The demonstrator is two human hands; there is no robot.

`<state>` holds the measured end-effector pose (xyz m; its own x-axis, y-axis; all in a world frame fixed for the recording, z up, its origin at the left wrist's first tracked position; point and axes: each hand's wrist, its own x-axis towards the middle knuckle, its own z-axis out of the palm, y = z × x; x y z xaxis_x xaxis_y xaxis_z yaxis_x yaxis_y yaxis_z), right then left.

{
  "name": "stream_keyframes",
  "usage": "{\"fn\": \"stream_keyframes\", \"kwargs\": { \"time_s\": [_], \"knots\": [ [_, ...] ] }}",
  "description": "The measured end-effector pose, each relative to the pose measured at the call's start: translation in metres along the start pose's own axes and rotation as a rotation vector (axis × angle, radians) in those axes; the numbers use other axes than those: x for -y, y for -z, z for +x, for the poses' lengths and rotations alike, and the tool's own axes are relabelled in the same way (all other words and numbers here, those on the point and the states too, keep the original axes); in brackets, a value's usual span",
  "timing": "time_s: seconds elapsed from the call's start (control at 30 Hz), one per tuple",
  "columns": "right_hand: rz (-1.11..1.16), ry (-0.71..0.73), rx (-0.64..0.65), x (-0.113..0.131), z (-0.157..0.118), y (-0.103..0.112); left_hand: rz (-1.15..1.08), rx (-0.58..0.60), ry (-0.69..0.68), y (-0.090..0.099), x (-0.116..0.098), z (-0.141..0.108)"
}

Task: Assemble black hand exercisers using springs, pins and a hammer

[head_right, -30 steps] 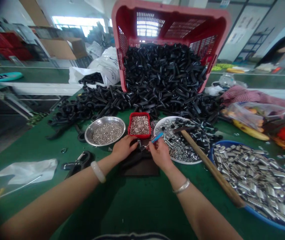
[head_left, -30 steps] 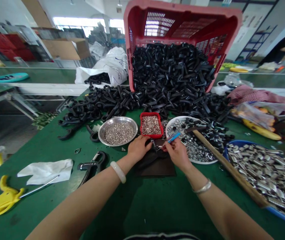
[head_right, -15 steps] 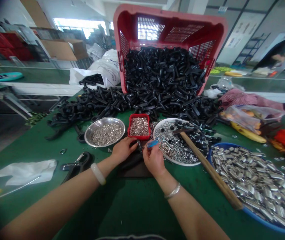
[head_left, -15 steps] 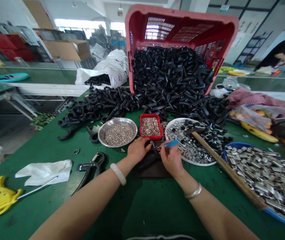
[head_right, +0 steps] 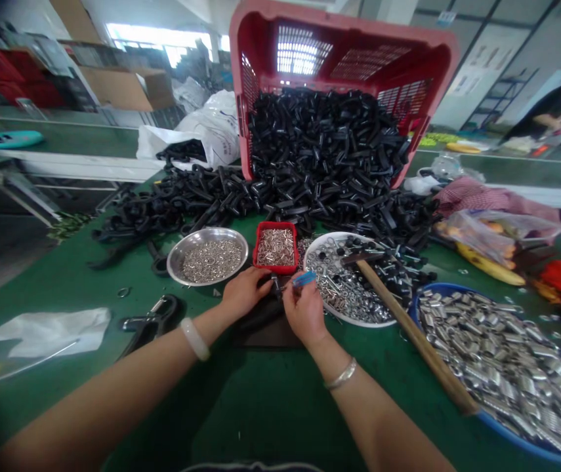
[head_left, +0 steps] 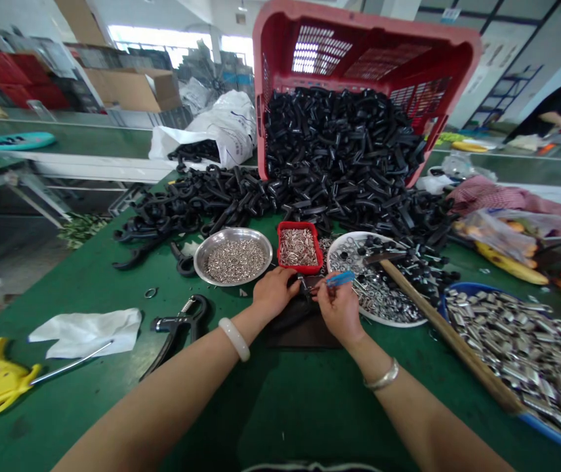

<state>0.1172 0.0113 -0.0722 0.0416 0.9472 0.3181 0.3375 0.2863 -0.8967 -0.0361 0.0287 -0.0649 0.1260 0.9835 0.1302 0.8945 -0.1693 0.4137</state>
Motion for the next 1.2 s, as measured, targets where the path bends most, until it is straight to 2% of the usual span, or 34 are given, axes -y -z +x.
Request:
{"fn": "stream_keyframes", "kwargs": {
  "time_s": [0.07, 0.13, 0.2, 0.23, 0.3, 0.43, 0.5, 0.6, 0.67, 0.77, 0.87, 0.93, 1.0, 1.07, 1.13, 1.2],
  "knots": [
    [0.192, -0.16, 0.025, 0.002, 0.006, 0.002, 0.013, 0.003, 0.007, 0.0, 0.0, 0.0],
    [0.35, -0.306, 0.164, 0.004, 0.011, 0.005, 0.018, 0.004, -0.002, 0.0, 0.0, 0.001],
    [0.402, -0.377, 0.328, 0.006, 0.013, 0.007, 0.014, 0.005, -0.017, 0.0, 0.001, 0.001],
    [0.405, -0.389, 0.364, 0.006, 0.012, 0.008, 0.012, 0.006, -0.021, 0.001, 0.001, 0.001],
    [0.417, -0.377, 0.294, 0.005, 0.01, 0.007, 0.012, 0.011, -0.019, 0.001, 0.001, 0.001],
    [0.399, -0.268, 0.024, 0.0, 0.005, 0.006, 0.016, 0.032, -0.017, 0.003, 0.0, 0.002],
    [0.311, -0.203, -0.021, -0.001, 0.006, 0.007, 0.027, 0.033, -0.017, 0.004, -0.001, 0.002],
    [0.139, -0.093, 0.011, 0.004, 0.016, 0.012, 0.065, 0.045, 0.006, 0.005, -0.003, 0.001],
    [0.085, -0.07, 0.044, 0.01, 0.026, 0.015, 0.09, 0.042, 0.01, 0.006, -0.006, -0.001],
    [0.011, -0.021, 0.073, 0.017, 0.046, 0.016, 0.121, -0.027, -0.046, 0.01, -0.01, -0.007],
    [-0.287, 0.09, 0.05, 0.019, 0.075, 0.011, 0.17, -0.116, -0.094, 0.023, -0.006, -0.009],
    [-0.592, 0.071, 0.088, 0.019, 0.098, 0.004, 0.246, -0.138, -0.022, 0.038, 0.006, -0.004],
    [-0.791, 0.024, 0.187, 0.019, 0.118, -0.004, 0.335, -0.06, 0.141, 0.055, 0.024, 0.005],
    [-0.852, 0.005, 0.287, 0.02, 0.132, -0.013, 0.354, 0.134, 0.265, 0.067, 0.044, 0.015],
    [-0.878, 0.001, 0.356, 0.025, 0.139, -0.023, 0.328, 0.258, 0.306, 0.074, 0.06, 0.022],
    [-0.917, 0.015, 0.397, 0.033, 0.137, -0.034, 0.308, 0.263, 0.302, 0.074, 0.07, 0.025]
  ]
}}
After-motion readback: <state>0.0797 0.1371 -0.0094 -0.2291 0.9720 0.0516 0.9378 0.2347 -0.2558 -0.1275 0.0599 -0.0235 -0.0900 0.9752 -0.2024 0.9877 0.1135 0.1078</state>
